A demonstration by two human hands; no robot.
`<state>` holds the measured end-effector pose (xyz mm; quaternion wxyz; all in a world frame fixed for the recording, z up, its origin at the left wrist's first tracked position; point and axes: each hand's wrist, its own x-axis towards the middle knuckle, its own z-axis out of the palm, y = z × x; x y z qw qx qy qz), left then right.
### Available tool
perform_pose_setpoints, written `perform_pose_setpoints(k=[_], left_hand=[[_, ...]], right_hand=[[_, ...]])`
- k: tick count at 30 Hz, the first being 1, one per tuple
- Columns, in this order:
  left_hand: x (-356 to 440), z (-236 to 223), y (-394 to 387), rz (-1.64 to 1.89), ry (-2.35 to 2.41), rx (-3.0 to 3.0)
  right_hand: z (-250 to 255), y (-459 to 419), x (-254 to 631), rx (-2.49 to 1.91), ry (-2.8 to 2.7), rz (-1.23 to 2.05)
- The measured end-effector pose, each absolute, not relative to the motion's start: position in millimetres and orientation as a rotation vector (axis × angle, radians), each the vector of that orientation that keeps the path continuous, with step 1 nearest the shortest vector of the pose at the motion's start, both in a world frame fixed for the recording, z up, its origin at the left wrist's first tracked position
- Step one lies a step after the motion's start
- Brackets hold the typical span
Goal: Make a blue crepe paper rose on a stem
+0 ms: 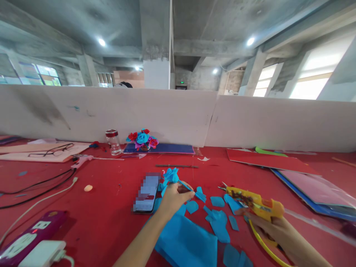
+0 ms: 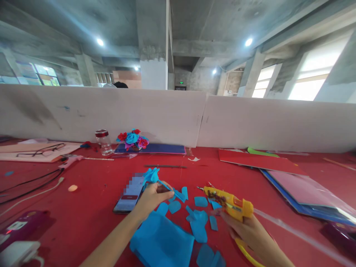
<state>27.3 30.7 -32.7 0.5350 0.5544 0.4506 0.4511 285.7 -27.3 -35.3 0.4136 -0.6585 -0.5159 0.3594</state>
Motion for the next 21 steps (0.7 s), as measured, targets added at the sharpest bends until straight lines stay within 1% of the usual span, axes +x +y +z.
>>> perform_pose_setpoints(k=[2, 4, 7, 11, 16, 21], left_hand=[[27.3, -31.9, 30.3, 1.079, 1.071, 1.328], [27.4, -31.0, 29.9, 1.081, 1.057, 1.334], [27.9, -29.3, 28.8, 1.069, 1.058, 1.339], [29.0, -27.6, 27.2, 1.041, 1.095, 1.351], [29.7, -26.8, 26.1, 1.031, 1.109, 1.376], [29.9, -26.2, 25.7, 1.025, 1.101, 1.371]], right_hand=[[-42.4, -21.3, 284.4, -1.615, -1.211, 1.015], [-51.6, -17.1, 279.6, -1.567, -1.157, 1.013], [-59.2, -18.0, 265.8, -1.471, -1.194, 0.942], [-50.8, -25.6, 246.8, -1.454, -1.313, 0.804], [-41.1, -24.3, 239.3, -1.420, -1.430, 0.797], [-53.7, -17.4, 243.1, -1.447, -1.438, 0.703]])
